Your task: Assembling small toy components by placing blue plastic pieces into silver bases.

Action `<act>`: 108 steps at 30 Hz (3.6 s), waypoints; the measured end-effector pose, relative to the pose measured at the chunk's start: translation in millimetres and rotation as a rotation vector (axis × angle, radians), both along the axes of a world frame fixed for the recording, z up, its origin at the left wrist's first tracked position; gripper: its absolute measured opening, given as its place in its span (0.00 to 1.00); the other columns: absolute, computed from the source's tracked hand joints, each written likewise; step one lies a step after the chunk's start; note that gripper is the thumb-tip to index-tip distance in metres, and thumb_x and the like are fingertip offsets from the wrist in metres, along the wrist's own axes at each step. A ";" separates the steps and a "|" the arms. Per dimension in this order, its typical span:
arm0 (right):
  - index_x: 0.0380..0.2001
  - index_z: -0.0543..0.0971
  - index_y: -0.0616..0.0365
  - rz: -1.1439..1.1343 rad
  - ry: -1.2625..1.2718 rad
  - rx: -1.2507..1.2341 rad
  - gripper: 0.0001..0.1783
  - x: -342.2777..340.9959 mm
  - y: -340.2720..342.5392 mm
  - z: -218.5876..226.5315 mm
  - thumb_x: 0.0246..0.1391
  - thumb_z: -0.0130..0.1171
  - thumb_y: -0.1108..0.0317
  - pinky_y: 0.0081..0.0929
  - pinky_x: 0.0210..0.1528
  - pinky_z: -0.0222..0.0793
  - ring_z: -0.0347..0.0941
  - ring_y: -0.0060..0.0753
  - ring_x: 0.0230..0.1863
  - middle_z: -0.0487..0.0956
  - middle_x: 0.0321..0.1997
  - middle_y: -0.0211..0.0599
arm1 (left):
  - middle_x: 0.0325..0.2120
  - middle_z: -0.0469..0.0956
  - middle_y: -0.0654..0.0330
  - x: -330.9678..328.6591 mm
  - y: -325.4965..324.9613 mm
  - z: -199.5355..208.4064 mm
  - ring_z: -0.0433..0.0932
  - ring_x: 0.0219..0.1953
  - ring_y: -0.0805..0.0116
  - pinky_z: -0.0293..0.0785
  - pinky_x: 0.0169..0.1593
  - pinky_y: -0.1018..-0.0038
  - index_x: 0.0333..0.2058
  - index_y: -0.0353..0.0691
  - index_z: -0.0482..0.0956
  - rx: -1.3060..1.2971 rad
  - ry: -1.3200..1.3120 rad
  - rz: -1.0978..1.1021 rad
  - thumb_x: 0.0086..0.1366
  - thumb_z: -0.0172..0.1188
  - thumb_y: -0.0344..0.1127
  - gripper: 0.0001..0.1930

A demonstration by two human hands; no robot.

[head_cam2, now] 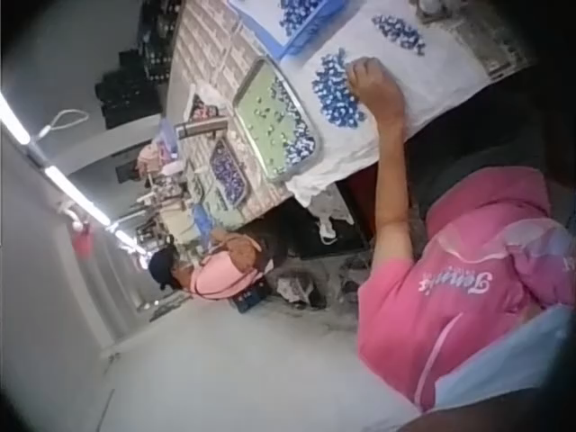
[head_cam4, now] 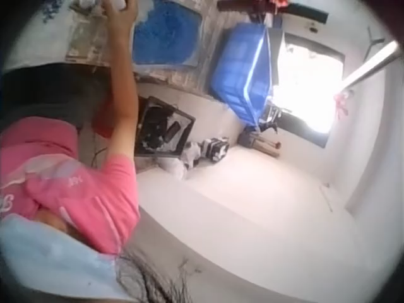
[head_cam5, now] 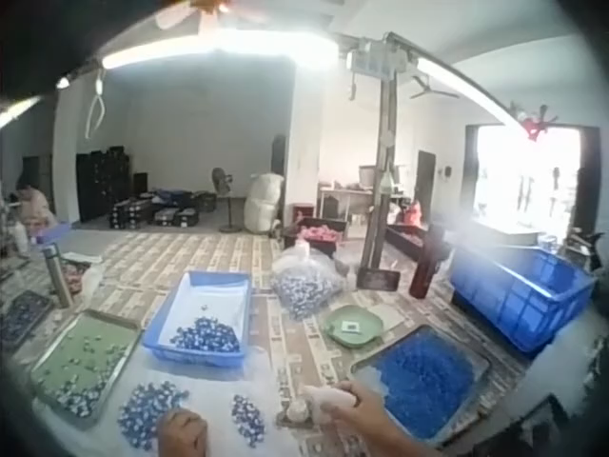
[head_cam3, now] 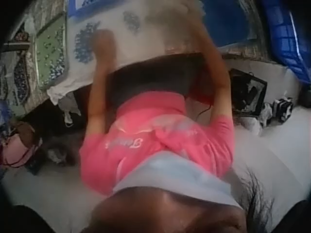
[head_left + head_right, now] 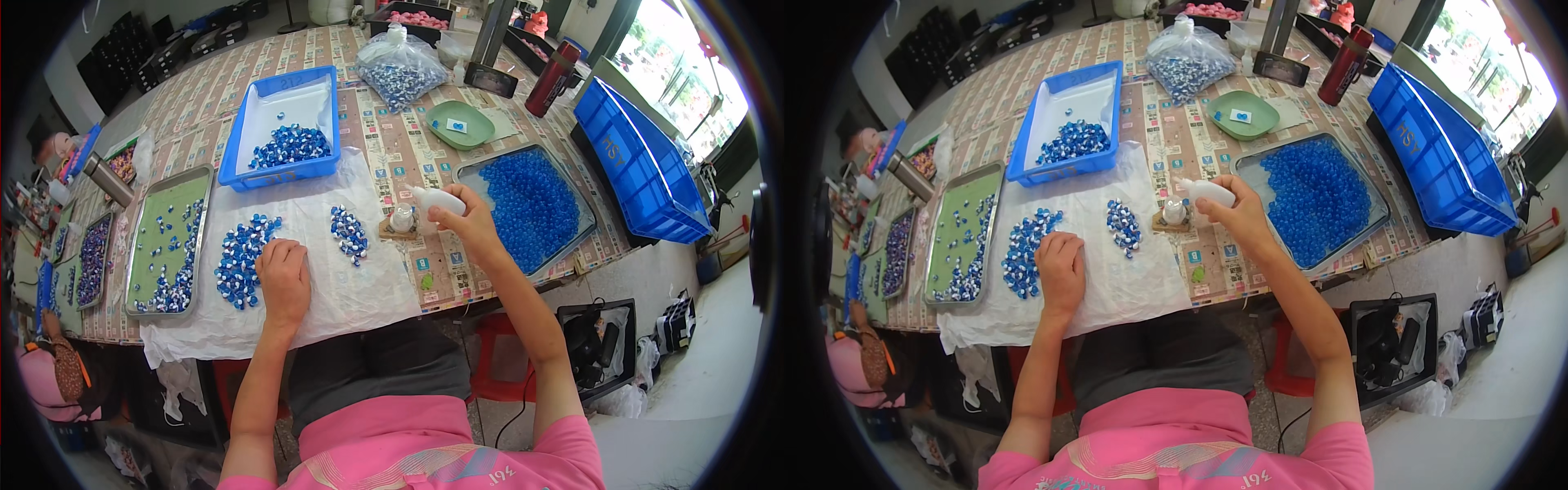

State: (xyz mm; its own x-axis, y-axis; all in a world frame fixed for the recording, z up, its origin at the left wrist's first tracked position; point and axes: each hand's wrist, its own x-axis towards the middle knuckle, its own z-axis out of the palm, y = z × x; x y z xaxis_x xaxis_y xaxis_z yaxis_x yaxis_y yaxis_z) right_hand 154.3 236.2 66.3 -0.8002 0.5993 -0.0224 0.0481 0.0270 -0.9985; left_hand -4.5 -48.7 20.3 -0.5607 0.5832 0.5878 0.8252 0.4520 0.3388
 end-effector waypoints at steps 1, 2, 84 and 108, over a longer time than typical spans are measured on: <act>0.50 0.77 0.60 0.010 -0.007 -0.017 0.23 0.6 0.1 4.1 0.51 0.70 0.66 0.20 0.42 0.72 0.75 0.20 0.41 0.79 0.43 0.32 | 0.38 0.79 0.56 4.0 -0.1 2.7 0.74 0.49 0.56 0.64 0.53 0.63 0.34 0.36 0.81 -0.003 -0.002 0.005 0.55 0.58 0.23 0.07; 0.50 0.77 0.61 0.020 -0.014 -0.035 0.22 0.9 0.8 8.4 0.53 0.68 0.66 0.20 0.43 0.71 0.75 0.20 0.42 0.80 0.44 0.33 | 0.37 0.79 0.56 8.1 -0.2 5.1 0.74 0.49 0.56 0.64 0.53 0.63 0.34 0.36 0.81 -0.007 -0.004 0.010 0.55 0.58 0.23 0.07; 0.42 0.80 0.65 -0.059 -0.006 0.013 0.12 45.3 1.6 -11.9 0.52 0.63 0.81 0.18 0.42 0.71 0.76 0.22 0.43 0.78 0.45 0.33 | 0.40 0.76 0.64 57.9 71.4 -17.0 0.74 0.40 0.78 0.71 0.47 0.82 0.42 0.34 0.78 0.643 -1.275 -0.322 0.59 0.60 0.16 0.12; 0.40 0.81 0.63 -0.057 0.063 0.192 0.11 -29.3 -52.5 -55.4 0.52 0.64 0.82 0.19 0.47 0.71 0.74 0.21 0.45 0.77 0.43 0.31 | 0.40 0.79 0.59 22.5 64.2 -28.7 0.80 0.44 0.69 0.78 0.49 0.74 0.47 0.35 0.75 0.834 -1.838 -0.330 0.64 0.60 0.21 0.13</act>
State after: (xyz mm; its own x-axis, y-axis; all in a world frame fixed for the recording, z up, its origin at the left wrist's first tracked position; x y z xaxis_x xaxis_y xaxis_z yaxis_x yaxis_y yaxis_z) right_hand 125.0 183.7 10.9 -0.7608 0.6324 0.1459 -0.0075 0.2163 -0.9763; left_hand 18.0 15.5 -8.4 -0.6334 0.7106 -0.3065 -0.6571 -0.2848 0.6979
